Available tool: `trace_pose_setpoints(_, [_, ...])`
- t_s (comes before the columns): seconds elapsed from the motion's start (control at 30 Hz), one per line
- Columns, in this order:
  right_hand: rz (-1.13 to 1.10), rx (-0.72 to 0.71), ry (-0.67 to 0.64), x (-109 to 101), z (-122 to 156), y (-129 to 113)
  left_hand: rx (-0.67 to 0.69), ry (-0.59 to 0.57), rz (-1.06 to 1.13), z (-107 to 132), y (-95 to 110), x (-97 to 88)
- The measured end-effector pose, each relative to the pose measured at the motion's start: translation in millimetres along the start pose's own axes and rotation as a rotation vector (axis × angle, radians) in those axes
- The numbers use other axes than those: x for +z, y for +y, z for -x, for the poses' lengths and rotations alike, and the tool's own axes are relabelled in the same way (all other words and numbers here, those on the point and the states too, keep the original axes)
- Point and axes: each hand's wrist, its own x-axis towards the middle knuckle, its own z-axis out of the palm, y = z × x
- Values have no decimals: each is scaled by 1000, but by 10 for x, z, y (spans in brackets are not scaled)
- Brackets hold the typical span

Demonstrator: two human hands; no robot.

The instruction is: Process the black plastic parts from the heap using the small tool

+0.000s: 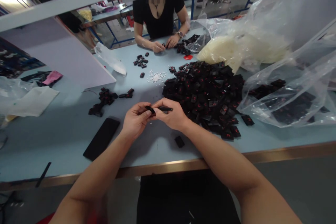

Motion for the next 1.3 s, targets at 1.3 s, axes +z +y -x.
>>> trace_pose_setpoints(1.3, [-212, 501, -125, 23, -142, 45, -95, 12, -99, -82, 63, -109])
